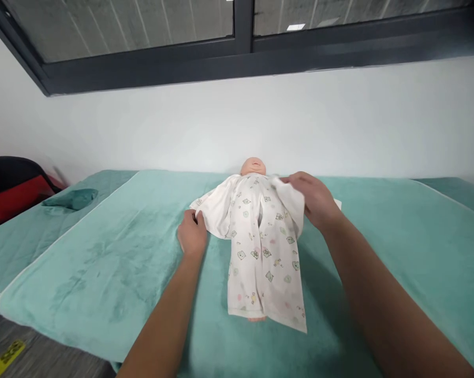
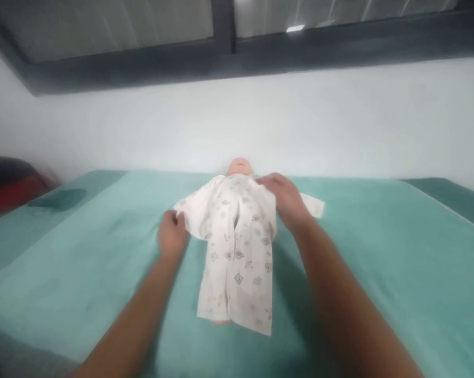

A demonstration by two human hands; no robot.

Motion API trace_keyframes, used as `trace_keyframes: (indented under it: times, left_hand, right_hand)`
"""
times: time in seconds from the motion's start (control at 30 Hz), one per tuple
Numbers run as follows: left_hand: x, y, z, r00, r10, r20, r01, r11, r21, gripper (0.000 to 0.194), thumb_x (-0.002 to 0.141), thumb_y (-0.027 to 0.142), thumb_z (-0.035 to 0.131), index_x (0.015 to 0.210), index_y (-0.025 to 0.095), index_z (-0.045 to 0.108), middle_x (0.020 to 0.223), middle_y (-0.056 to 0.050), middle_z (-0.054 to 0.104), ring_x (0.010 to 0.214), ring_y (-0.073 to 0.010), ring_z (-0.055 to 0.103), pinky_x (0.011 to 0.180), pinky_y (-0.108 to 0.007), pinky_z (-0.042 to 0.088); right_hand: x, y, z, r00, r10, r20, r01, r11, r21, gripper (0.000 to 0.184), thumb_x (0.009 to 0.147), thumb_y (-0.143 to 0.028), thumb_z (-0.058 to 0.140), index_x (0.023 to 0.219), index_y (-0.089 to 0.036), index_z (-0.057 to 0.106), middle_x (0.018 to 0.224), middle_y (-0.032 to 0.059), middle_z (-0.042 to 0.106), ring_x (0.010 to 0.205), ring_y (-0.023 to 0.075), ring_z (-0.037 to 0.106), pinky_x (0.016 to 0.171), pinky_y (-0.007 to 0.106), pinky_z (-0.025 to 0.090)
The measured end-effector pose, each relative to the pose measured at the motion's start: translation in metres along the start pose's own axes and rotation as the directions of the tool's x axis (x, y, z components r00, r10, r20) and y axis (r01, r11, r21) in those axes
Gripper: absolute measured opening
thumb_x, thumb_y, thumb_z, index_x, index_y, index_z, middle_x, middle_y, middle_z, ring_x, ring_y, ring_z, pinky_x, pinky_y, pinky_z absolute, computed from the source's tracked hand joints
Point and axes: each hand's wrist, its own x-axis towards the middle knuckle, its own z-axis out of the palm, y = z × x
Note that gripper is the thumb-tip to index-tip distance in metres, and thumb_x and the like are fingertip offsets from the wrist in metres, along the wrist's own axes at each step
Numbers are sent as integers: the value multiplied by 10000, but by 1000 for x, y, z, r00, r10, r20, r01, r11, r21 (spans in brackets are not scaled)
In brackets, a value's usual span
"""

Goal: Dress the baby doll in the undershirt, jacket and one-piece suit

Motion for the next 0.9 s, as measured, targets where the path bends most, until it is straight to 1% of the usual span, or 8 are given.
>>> trace_keyframes:
  times: [0.1, 0.17, 0.27, 0.37, 0.57, 0.73, 0.83, 0.9]
  left_hand:
    - [0, 0, -1, 1000, -16, 2, 16, 1000, -5, 275, 950, 453, 397, 989, 227, 548, 824, -38, 664, 738, -226, 610, 620, -295, 350]
    - [0, 0, -2, 999, -31, 7, 31, 999, -7, 266, 951, 448, 398, 976, 228, 546, 803, -32, 658, 714, -217, 601, 609, -288, 342]
    - [0, 0, -3, 999, -49, 19, 50, 998, -25, 261, 948, 445, 409, 962, 227, 551, 773, -24, 645, 682, -202, 585, 602, -278, 336]
    - [0, 1, -5, 998, -62, 30, 64, 996, -56, 263, 941, 452, 422, 917, 228, 558, 734, -9, 617, 659, -188, 561, 594, -270, 327]
    - [-2, 14, -7, 999, -4, 39, 19, 918, -397, 228, 921, 429, 464, 853, 223, 534, 711, 24, 545, 653, -147, 509, 626, -254, 390]
    - [-1, 62, -17, 1000, 9, 7, -1, 708, -706, 253, 923, 429, 494, 773, 226, 469, 672, 35, 449, 619, -126, 458, 594, -235, 412]
    - [-9, 106, -31, 982, 191, 4, -129, 676, -725, 230, 951, 421, 464, 812, 241, 500, 746, 11, 571, 699, -148, 555, 670, -266, 472]
    - [-20, 129, -37, 884, 464, 56, -316, 682, -659, 233, 961, 396, 450, 812, 243, 545, 806, -22, 650, 808, -181, 621, 767, -313, 503]
  right_hand:
    - [16, -36, 18, 880, 58, 471, 38, 981, -191, 278, 840, -472, 581, 788, -212, 665, 961, 53, 730, 840, 209, 670, 723, 334, 513]
    - [26, -47, 28, 819, 80, 568, 71, 968, -239, 330, 876, -491, 536, 777, -204, 666, 930, 55, 734, 781, 189, 673, 696, 314, 501]
    - [42, -34, 43, 967, -2, 254, 60, 973, -223, 368, 903, -494, 467, 780, -192, 636, 875, 63, 719, 734, 184, 645, 653, 308, 470]
    - [55, 2, 61, 992, -101, -81, 68, 939, -337, 240, 879, -392, 473, 781, -206, 588, 870, 70, 679, 792, 213, 596, 730, 360, 462]
    - [56, 40, 82, 979, -204, -13, 180, 890, -419, 164, 857, -314, 489, 951, -216, 581, 1109, 111, 636, 1097, 299, 522, 965, 454, 396]
    - [54, 38, 78, 989, -143, 47, 151, 927, -345, 308, 864, -364, 498, 1129, -229, 577, 1251, 103, 615, 1184, 316, 514, 1000, 477, 386]
    - [58, 40, 71, 997, -73, 22, 76, 967, -245, 306, 870, -352, 478, 1127, -249, 606, 1238, 85, 642, 1156, 302, 558, 973, 468, 421]
    - [63, 46, 64, 1000, -5, -23, 2, 994, -107, 283, 857, -326, 483, 1091, -250, 622, 1153, 74, 685, 1070, 271, 617, 905, 430, 475]
